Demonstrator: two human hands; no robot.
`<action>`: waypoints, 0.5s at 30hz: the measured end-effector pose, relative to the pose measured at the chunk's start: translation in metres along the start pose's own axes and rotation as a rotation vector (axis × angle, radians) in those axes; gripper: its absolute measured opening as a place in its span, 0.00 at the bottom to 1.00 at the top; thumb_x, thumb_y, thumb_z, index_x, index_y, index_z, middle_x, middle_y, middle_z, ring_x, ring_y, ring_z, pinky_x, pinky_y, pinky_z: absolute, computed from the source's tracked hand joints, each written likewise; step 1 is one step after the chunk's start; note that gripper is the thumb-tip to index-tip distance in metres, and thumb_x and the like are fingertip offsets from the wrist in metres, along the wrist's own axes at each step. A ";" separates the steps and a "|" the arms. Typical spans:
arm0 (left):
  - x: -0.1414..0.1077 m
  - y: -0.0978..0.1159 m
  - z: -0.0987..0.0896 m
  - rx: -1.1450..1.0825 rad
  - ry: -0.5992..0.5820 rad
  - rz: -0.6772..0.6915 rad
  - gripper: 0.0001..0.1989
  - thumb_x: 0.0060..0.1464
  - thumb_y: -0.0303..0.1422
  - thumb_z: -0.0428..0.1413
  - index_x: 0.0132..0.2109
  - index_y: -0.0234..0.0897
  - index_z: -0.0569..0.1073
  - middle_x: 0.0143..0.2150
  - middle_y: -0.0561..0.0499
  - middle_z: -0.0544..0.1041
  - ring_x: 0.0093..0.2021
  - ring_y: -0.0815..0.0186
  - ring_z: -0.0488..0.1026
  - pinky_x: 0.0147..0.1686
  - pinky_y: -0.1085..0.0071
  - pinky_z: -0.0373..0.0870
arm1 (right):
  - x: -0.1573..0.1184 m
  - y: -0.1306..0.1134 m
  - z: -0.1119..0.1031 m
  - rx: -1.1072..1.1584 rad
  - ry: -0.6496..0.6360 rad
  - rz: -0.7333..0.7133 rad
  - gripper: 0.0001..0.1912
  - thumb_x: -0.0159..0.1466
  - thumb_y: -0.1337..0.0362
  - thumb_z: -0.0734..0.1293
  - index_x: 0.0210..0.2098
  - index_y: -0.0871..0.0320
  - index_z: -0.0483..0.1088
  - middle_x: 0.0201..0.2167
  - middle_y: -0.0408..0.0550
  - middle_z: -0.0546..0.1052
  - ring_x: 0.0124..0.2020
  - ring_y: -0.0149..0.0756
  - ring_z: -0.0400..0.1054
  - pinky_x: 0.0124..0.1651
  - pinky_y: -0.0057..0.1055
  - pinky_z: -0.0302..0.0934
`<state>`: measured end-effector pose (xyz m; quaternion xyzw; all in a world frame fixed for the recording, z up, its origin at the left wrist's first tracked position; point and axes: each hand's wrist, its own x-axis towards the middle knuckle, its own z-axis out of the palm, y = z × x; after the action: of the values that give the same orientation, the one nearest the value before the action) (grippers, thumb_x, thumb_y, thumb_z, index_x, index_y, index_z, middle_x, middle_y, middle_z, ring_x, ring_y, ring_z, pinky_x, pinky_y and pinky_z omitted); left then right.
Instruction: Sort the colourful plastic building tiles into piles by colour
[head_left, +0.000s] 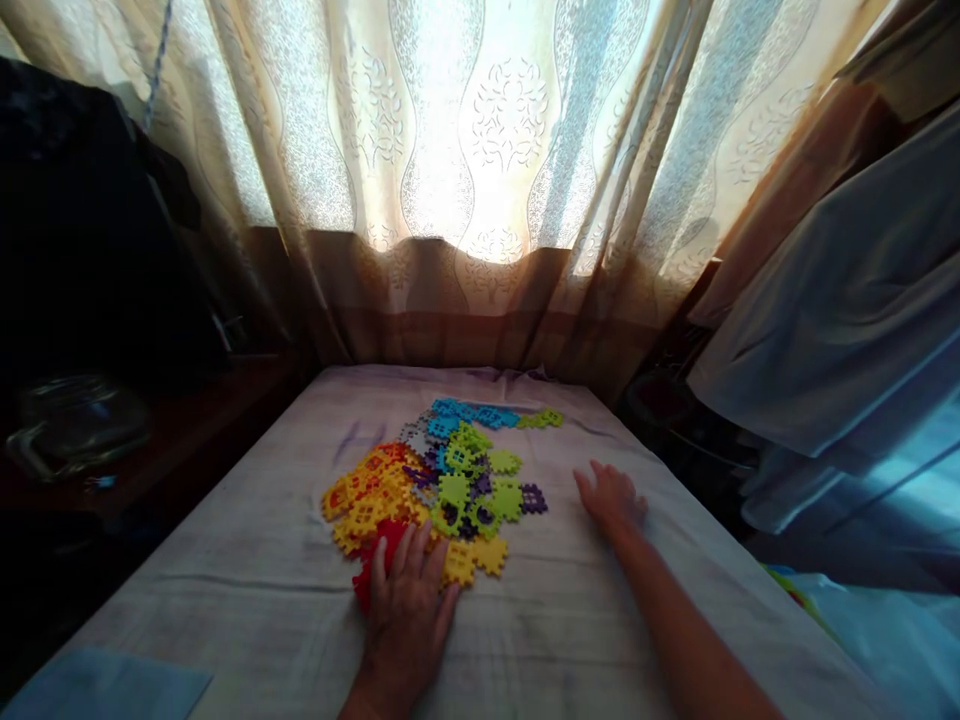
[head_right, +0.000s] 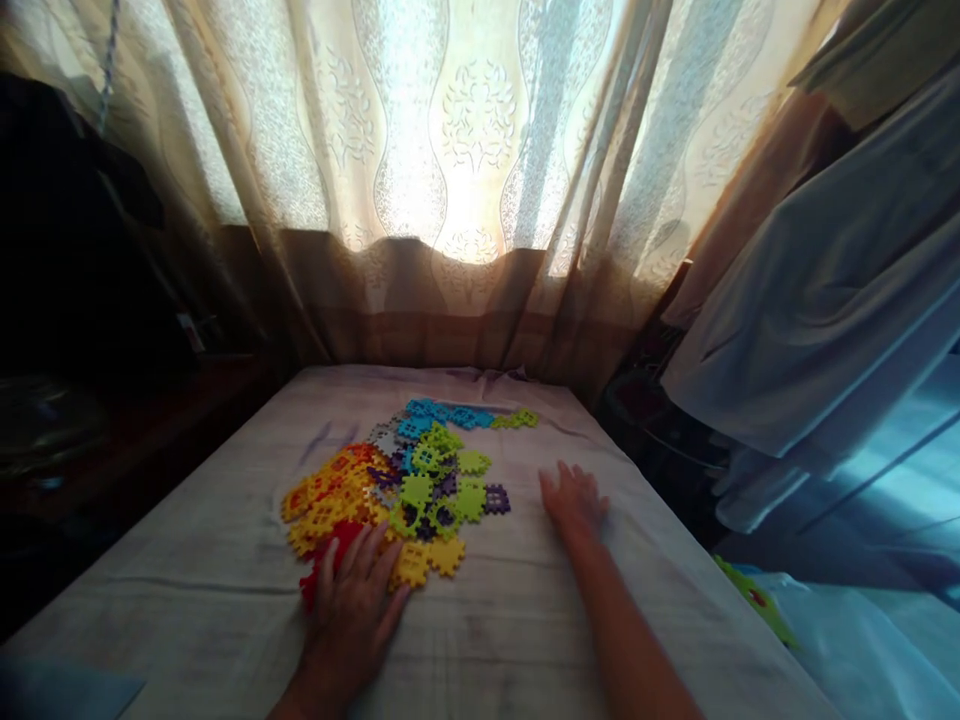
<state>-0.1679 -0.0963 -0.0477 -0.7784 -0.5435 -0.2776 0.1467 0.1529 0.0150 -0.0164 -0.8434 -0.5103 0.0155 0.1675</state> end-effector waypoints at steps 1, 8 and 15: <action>0.001 0.000 0.000 -0.008 -0.009 -0.003 0.21 0.56 0.35 0.53 0.57 0.42 0.71 0.63 0.44 0.68 0.63 0.53 0.63 0.67 0.47 0.43 | 0.002 0.014 0.003 -0.034 -0.046 0.049 0.31 0.66 0.48 0.51 0.62 0.55 0.65 0.62 0.62 0.65 0.63 0.60 0.57 0.56 0.66 0.51; 0.001 0.002 0.000 -0.038 0.065 0.013 0.22 0.56 0.32 0.54 0.58 0.41 0.70 0.63 0.45 0.68 0.64 0.55 0.62 0.59 0.57 0.63 | -0.033 -0.072 0.039 0.090 -0.144 -0.391 0.29 0.68 0.51 0.53 0.63 0.57 0.63 0.63 0.57 0.64 0.65 0.47 0.55 0.64 0.48 0.49; 0.010 -0.021 -0.018 -0.015 0.090 -0.092 0.21 0.58 0.37 0.52 0.58 0.43 0.69 0.64 0.44 0.67 0.67 0.54 0.58 0.66 0.48 0.48 | -0.048 -0.148 0.062 0.345 -0.131 -0.544 0.29 0.64 0.49 0.61 0.60 0.56 0.66 0.60 0.56 0.67 0.62 0.48 0.59 0.64 0.44 0.53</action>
<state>-0.1897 -0.0906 -0.0287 -0.7405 -0.5696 -0.3225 0.1523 -0.0092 0.0526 -0.0379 -0.6326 -0.7164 0.1108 0.2726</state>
